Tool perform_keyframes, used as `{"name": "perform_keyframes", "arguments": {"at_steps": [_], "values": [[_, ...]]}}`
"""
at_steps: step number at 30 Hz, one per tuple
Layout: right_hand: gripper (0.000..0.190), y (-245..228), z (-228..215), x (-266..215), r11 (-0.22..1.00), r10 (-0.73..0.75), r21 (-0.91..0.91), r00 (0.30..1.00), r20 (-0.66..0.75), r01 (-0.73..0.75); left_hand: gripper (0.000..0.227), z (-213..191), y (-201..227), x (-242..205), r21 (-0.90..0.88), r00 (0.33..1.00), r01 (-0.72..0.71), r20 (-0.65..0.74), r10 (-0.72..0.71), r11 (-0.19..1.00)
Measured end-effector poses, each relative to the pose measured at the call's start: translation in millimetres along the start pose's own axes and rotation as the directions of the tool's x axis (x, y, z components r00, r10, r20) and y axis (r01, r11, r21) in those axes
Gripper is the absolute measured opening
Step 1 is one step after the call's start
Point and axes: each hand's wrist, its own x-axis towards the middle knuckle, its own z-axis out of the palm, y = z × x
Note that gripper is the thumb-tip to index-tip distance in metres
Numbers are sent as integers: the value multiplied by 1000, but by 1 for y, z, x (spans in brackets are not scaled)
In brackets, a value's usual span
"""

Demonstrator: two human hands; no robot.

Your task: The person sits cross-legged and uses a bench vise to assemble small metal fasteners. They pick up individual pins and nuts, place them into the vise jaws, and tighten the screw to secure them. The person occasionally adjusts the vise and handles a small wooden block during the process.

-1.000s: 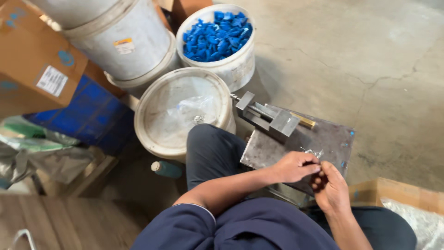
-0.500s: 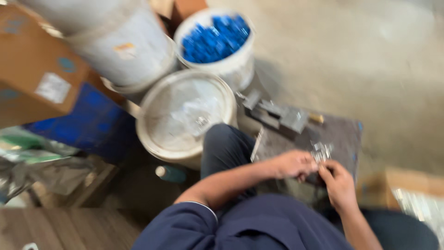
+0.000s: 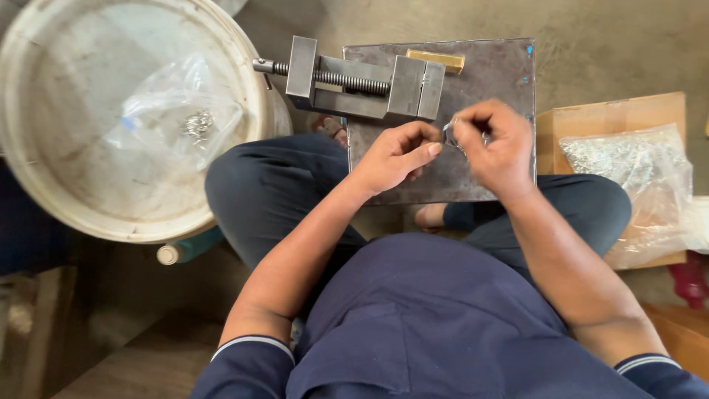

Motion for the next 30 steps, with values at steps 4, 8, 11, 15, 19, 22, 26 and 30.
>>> {"name": "perform_keyframes", "arguments": {"at_steps": [4,8,11,15,19,22,26,30], "values": [[5,-2,5,46,967,-146,-208,989,21,147,25,-15,-9,-2,-43,999,14,-37,-15,999],[1,4,17,71,924,-240,-279,964,112,262,24,-27,-14,-2,-149,999,-20,-33,15,989],[2,6,16,77,902,-240,-328,957,160,281,23,-29,-11,0,-147,1000,-22,-18,19,989],[3,8,16,74,922,-203,-298,965,169,246,23,-28,-10,0,-123,1000,-22,-6,22,992],[4,8,16,73,918,-205,-303,961,185,254,24,-28,-9,-1,-159,999,-23,22,27,987],[5,9,18,73,903,-233,-320,952,199,288,25,-28,-10,-1,-182,999,-20,23,24,983],[6,6,22,69,921,-208,-290,958,197,260,24,-29,-10,-1,-189,999,-31,24,37,981],[12,4,12,62,900,-201,-351,961,192,259,23,-28,-9,-1,-187,999,-39,20,43,981]]}}
